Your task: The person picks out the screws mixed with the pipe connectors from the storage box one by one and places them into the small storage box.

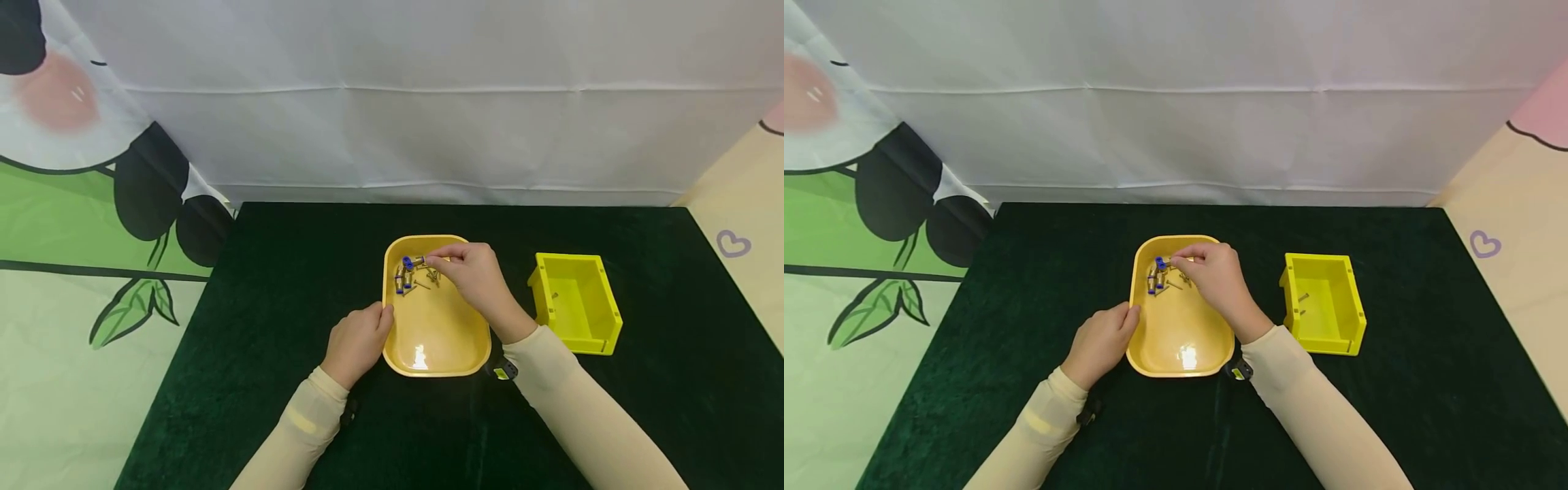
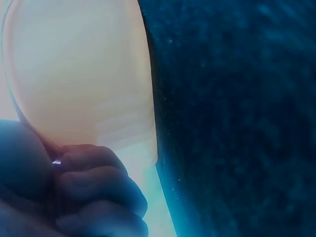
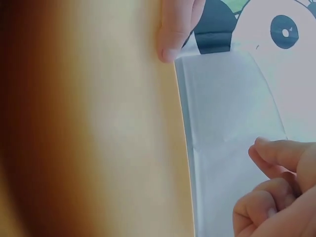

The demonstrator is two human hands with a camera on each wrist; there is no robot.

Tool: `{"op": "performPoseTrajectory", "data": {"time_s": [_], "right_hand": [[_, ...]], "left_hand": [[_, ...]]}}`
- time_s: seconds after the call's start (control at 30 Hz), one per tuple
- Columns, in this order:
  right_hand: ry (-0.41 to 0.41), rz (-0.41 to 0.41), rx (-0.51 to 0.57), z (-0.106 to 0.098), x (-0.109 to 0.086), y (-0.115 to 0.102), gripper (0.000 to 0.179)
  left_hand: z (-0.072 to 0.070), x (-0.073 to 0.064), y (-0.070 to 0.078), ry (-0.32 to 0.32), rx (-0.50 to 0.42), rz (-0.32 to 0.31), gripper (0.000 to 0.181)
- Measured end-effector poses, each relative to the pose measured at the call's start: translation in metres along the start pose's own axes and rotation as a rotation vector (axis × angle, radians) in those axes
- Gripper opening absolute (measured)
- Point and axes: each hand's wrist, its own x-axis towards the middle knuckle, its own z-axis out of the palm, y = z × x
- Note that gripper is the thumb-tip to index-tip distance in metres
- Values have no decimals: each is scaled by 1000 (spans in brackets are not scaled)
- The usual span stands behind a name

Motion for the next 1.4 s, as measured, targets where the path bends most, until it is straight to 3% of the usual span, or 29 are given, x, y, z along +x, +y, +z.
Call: {"op": "performPoseTrajectory", "data": {"time_s": [0.33, 0.5, 0.83, 1.07, 1.2, 1.4], "right_hand": [[14, -33, -18, -8, -2, -14, 22], [-12, -23, -18, 0, 6, -14, 19], [-15, -54, -83, 17, 26, -5, 18], [-69, 46, -156, 26, 38, 15, 19], [-88, 56, -236, 30, 42, 22, 17], [-143, 55, -257, 37, 47, 30, 14]], "left_hand": [[0, 1, 2, -8, -11, 9, 35], [0, -2, 1, -5, -19, 8, 34], [1, -2, 0, 9, 2, 45, 34], [4, -2, 2, 10, 35, 62, 39], [3, -2, 2, 33, 45, 73, 40], [2, -2, 0, 23, 40, 58, 42]]}}
